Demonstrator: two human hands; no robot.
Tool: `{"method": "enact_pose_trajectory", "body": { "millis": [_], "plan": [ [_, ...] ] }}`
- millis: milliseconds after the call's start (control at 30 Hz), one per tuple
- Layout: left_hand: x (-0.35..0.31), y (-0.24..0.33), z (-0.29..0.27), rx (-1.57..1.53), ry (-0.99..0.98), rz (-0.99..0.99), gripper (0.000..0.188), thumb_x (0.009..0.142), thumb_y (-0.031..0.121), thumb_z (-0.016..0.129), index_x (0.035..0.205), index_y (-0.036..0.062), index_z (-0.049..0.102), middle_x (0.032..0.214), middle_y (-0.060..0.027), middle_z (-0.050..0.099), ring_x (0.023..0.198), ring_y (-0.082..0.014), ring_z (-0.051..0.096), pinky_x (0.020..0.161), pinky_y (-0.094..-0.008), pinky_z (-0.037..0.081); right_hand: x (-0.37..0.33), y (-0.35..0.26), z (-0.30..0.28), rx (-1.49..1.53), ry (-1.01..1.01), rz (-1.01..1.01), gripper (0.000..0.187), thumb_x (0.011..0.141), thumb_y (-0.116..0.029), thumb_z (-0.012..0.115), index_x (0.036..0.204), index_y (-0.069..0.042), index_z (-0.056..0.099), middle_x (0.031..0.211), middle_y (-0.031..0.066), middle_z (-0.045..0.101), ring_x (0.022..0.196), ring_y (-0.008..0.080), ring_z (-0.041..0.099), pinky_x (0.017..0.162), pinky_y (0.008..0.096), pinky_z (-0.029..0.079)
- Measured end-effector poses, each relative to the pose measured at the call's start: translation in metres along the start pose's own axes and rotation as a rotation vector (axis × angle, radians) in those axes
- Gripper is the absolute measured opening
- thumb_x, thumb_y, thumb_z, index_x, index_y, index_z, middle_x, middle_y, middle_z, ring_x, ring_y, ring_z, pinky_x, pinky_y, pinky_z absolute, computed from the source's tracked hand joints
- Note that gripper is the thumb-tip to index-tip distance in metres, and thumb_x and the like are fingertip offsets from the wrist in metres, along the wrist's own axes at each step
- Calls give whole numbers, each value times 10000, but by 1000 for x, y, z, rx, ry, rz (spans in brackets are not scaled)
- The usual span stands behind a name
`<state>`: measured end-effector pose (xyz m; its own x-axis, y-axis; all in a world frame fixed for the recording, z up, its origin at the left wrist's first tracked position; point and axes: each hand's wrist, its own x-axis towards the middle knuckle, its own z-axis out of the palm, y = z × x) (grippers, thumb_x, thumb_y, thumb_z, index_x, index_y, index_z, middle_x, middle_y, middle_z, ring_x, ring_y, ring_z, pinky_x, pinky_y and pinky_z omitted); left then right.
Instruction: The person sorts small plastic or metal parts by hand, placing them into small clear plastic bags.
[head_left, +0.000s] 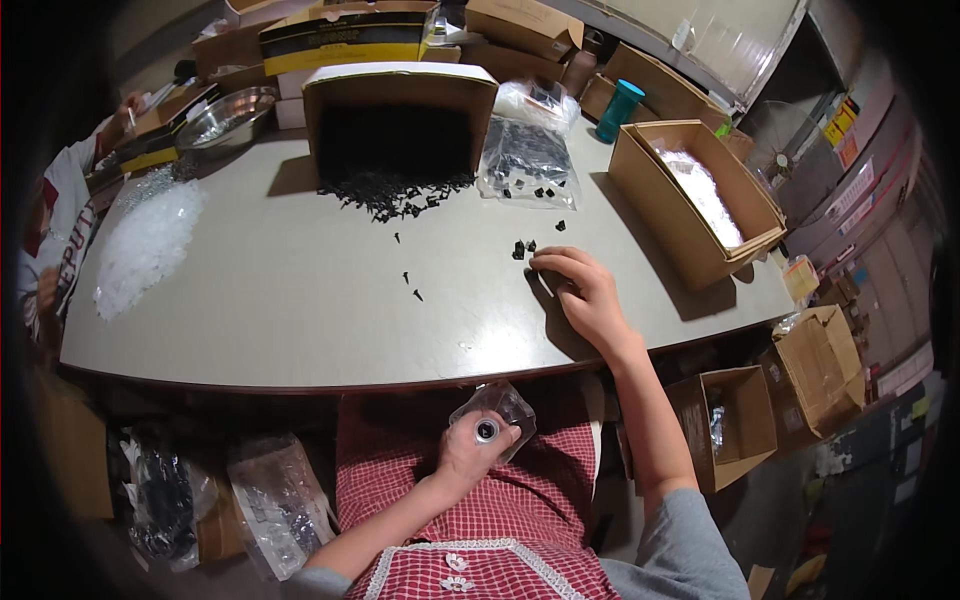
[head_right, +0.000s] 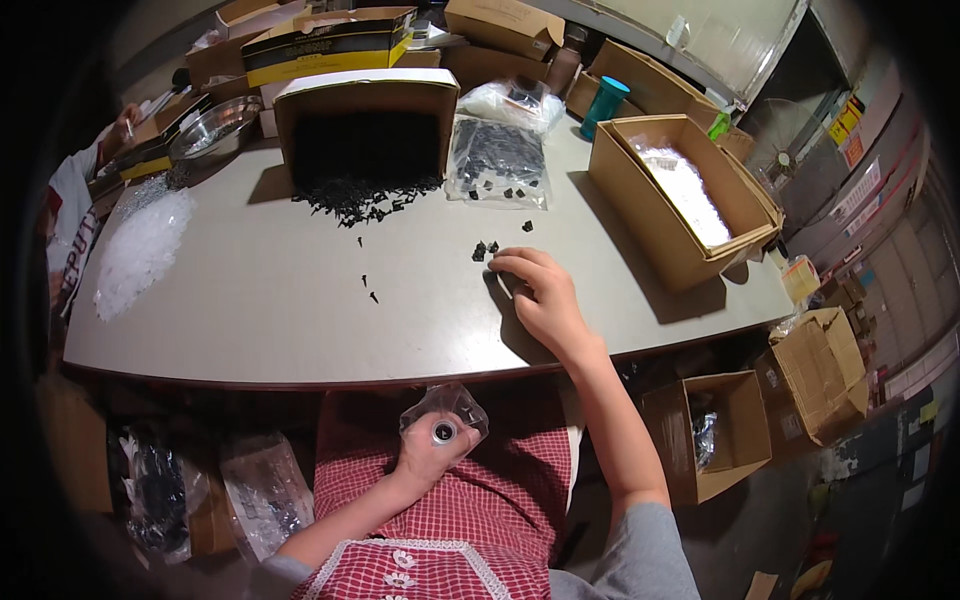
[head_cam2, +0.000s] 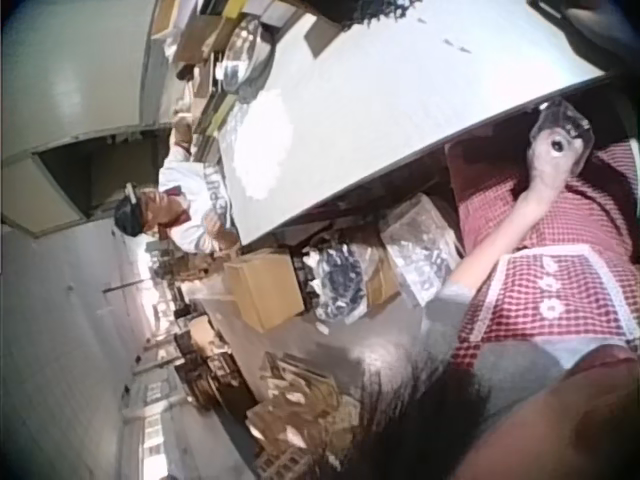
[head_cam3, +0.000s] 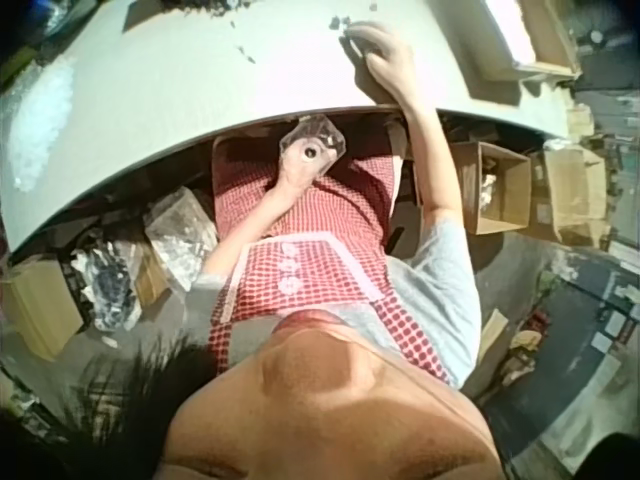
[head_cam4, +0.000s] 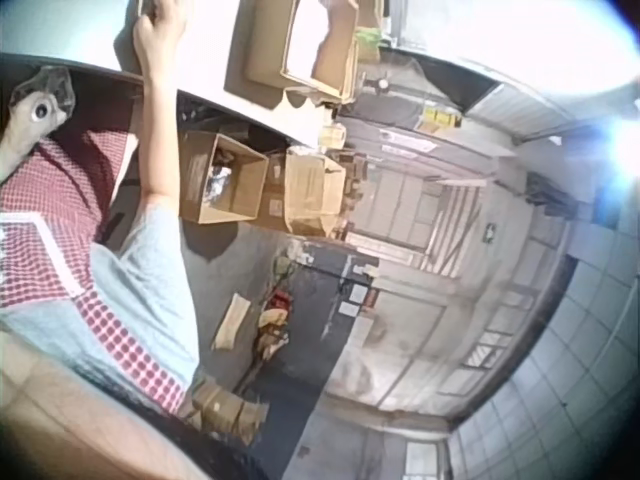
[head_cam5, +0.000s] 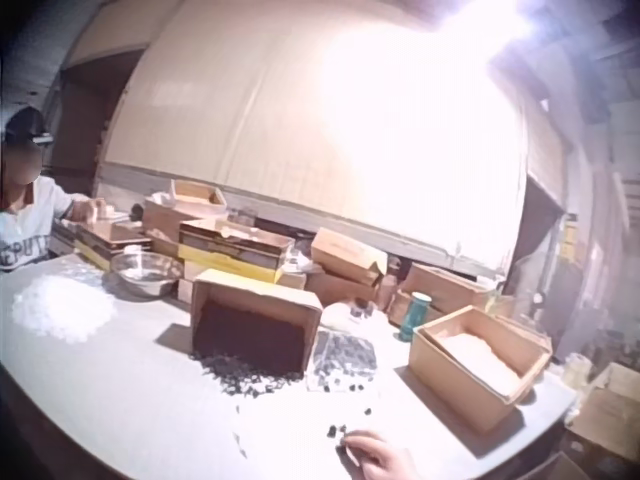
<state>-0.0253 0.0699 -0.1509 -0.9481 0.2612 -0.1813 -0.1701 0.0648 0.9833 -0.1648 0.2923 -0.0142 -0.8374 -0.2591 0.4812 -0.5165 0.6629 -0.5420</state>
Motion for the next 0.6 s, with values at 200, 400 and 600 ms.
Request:
{"method": "enact_pose_trajectory", "body": {
  "millis": [200,400,600],
  "plan": [
    [4,-10,7,-35,1,118,155,911,111,825,860,38,699,710,-2,653,592,-70,592,532,-237,471,16,-4,3,-53,69,-10,581,713,149,483,1216,-10,727,1264,141,717,1238,352,631,1047,416,509],
    [3,-4,5,-8,33,92,183,902,147,843,858,38,703,724,-6,658,598,-74,598,540,-244,480,27,-6,13,-334,68,-190,573,704,115,551,1209,-69,751,1283,83,728,1260,305,599,1181,490,309],
    [1,-4,3,-3,39,115,200,900,176,848,854,43,706,721,3,650,602,-75,601,545,-246,483,14,-5,5,-140,133,-78,513,708,131,521,1096,-74,787,1083,137,761,1213,319,625,1122,429,407]
  ]
}}
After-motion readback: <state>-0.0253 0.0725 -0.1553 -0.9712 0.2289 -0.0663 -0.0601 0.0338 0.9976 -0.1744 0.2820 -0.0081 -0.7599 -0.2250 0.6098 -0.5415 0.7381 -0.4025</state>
